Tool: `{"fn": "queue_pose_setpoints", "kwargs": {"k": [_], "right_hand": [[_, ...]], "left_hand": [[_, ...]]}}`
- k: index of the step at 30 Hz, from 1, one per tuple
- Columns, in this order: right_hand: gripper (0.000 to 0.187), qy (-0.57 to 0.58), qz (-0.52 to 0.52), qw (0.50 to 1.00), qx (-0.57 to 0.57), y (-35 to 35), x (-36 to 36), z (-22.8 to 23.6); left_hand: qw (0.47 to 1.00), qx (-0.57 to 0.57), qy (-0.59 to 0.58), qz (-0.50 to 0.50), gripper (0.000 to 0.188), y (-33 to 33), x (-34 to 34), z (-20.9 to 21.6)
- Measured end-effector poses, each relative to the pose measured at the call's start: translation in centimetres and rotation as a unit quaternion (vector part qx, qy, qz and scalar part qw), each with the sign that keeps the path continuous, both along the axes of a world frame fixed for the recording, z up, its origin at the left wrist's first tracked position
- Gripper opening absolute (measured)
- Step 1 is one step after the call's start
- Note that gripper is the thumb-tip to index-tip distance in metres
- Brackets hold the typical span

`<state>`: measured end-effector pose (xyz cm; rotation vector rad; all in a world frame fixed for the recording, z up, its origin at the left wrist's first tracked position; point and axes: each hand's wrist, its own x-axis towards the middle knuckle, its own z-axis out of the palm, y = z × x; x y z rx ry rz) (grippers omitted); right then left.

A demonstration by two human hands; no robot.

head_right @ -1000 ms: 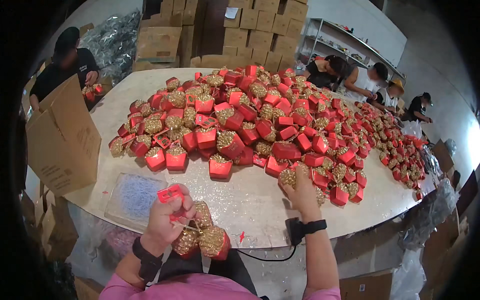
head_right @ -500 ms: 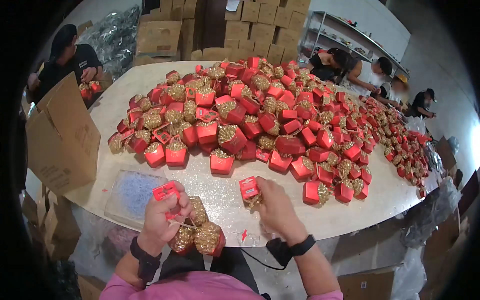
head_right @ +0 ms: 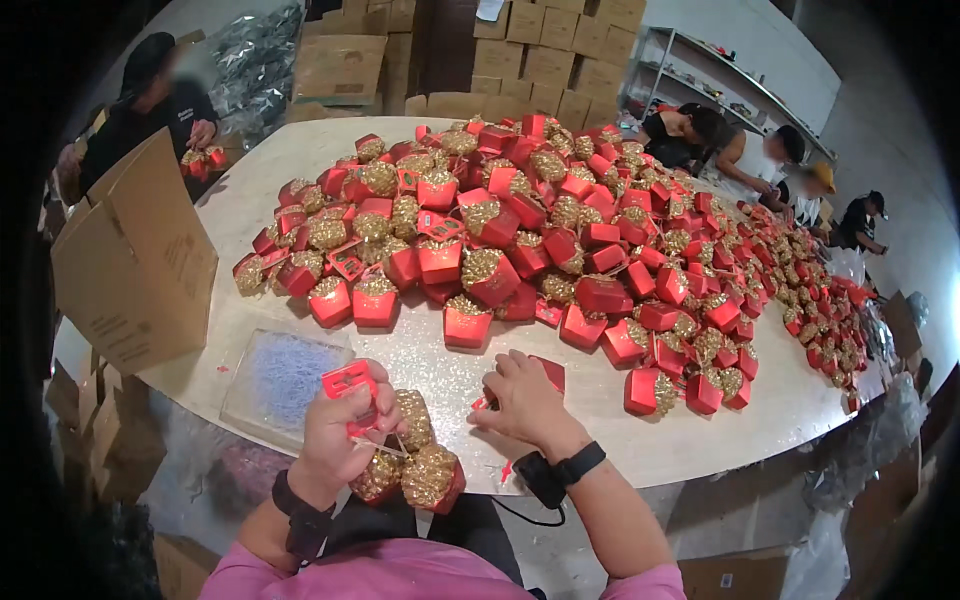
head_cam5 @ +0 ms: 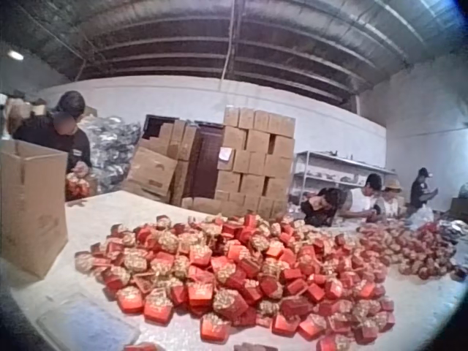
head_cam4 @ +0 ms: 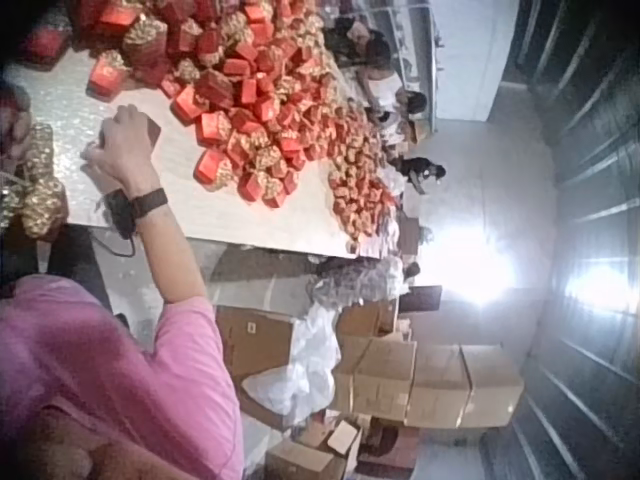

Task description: Tagging red and gold fry-shaped gift boxes and recording the count with a hand-held digital counter.

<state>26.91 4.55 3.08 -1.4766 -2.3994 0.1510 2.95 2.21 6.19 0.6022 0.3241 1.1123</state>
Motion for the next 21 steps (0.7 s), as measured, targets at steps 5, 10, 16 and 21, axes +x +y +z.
{"fn": "queue_pose_setpoints", "kwargs": {"k": [5,10,16,21], "right_hand": [[0.029,-0.097,-0.038,0.995,-0.012,-0.6,-0.6,-0.9],[0.013,-0.177,-0.009,0.98,0.093,-0.8,-1.0,-2.0],[0.006,-0.148,-0.017,0.983,0.107,-0.7,-0.8,-1.3],[0.008,0.177,-0.087,0.98,0.023,-1.8,1.3,2.7]], "left_hand": [[0.999,-0.005,0.035,0.025,0.023,0.3,0.3,-0.1],[0.999,0.021,0.033,0.019,0.04,0.6,0.3,0.3],[0.986,0.112,0.121,0.022,0.045,0.7,0.0,3.4],[0.882,0.368,0.283,0.083,0.046,2.7,-0.4,6.1]]}}
